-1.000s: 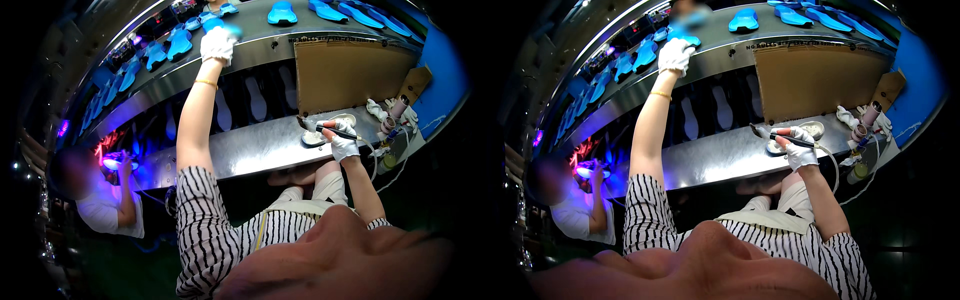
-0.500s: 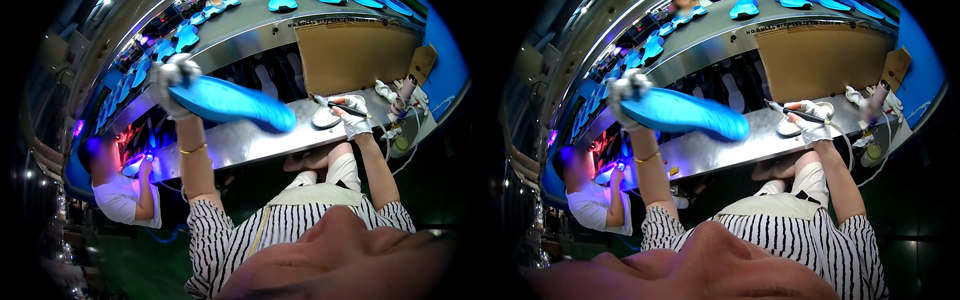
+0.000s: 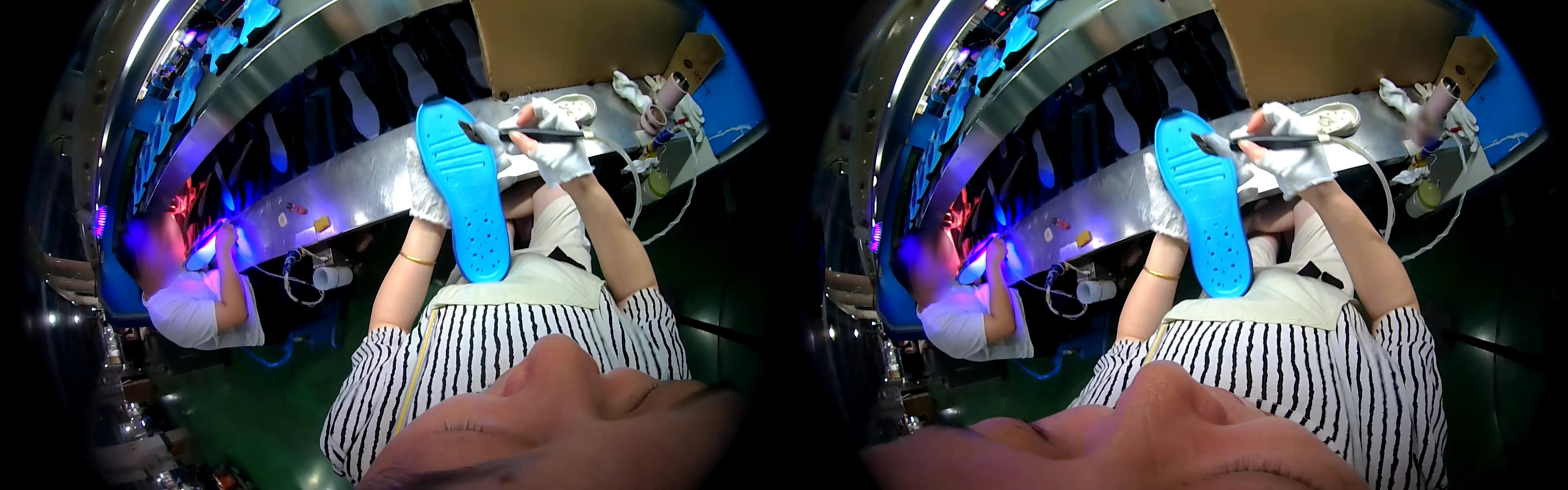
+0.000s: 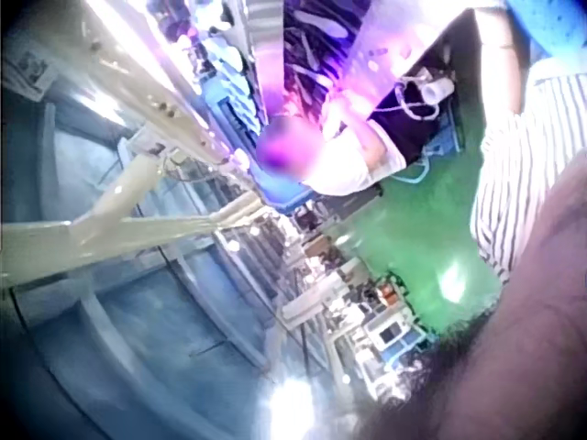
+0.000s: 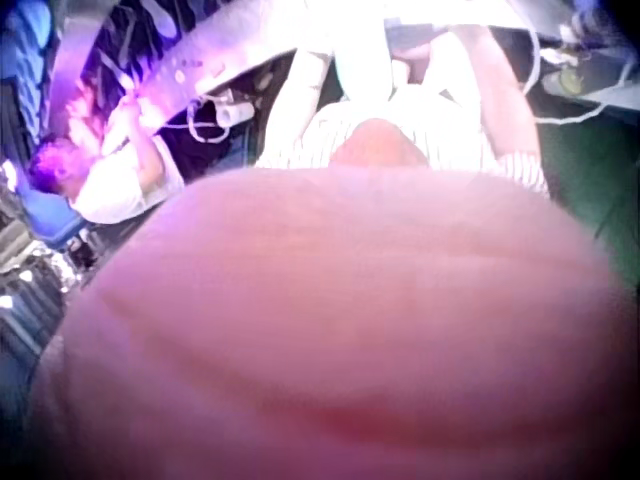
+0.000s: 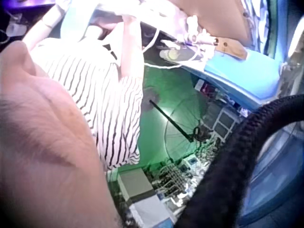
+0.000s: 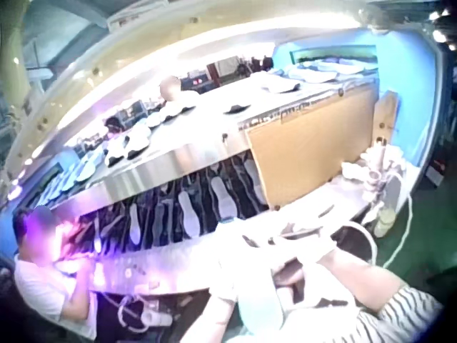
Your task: The person applies adhesive to blue insoles using a brush-like tool and places the finished pieces onto a moving conveyor belt.
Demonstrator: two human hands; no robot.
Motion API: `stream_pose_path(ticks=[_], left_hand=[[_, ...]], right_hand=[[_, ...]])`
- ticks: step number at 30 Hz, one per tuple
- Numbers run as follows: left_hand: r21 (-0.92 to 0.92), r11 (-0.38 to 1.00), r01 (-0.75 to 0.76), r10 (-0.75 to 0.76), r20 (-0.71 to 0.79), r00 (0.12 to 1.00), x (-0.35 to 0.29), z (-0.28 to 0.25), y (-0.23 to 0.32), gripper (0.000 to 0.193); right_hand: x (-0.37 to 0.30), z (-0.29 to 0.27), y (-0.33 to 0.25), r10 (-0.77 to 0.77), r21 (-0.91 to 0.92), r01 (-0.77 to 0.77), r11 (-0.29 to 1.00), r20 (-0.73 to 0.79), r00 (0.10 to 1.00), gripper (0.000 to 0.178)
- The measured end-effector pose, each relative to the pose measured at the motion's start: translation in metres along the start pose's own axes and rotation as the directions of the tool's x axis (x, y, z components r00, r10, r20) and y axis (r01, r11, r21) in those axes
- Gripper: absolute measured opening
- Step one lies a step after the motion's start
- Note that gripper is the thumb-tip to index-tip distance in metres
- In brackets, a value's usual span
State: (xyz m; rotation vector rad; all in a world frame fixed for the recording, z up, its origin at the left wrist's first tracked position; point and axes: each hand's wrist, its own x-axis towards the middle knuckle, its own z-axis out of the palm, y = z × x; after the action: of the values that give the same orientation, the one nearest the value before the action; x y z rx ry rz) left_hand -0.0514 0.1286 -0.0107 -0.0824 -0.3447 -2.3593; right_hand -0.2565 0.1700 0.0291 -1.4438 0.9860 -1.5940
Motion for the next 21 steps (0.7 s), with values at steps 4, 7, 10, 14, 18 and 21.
stream_pose_path(ticks=[4,7,10,14,18,21], left_hand=[[0.213,0.954,-0.21,0.248,-0.17,0.954,0.007,0.007,-0.015,0.088],[0.357,0.9,-0.249,0.333,-0.194,0.923,0.014,0.005,-0.029,0.084],[0.414,0.871,-0.265,0.382,-0.23,0.895,0.024,-0.004,-0.036,0.084],[0.452,0.838,-0.304,0.418,-0.174,0.892,0.03,-0.013,-0.033,0.083],[0.473,0.866,-0.161,0.295,-0.225,0.928,0.02,-0.012,-0.026,0.09],[0.437,0.885,-0.162,0.299,-0.268,0.916,0.018,-0.01,-0.022,0.093]], right_hand=[[0.03,0.01,0.002,-0.1,-0.088,0.102,0.991,0.024,0.995,0.017],[0.041,0.021,0.0,-0.14,-0.204,0.134,0.97,-0.019,0.99,0.018],[0.036,0.034,-0.002,-0.232,-0.428,0.197,0.882,-0.032,0.972,0.021],[0.026,0.037,-0.005,-0.245,-0.169,0.258,0.951,0.09,0.965,0.02],[0.021,0.031,-0.006,-0.102,-0.023,0.102,0.995,-0.031,0.994,0.023],[0.013,0.035,-0.004,-0.227,-0.192,0.263,0.945,0.189,0.955,0.024]])
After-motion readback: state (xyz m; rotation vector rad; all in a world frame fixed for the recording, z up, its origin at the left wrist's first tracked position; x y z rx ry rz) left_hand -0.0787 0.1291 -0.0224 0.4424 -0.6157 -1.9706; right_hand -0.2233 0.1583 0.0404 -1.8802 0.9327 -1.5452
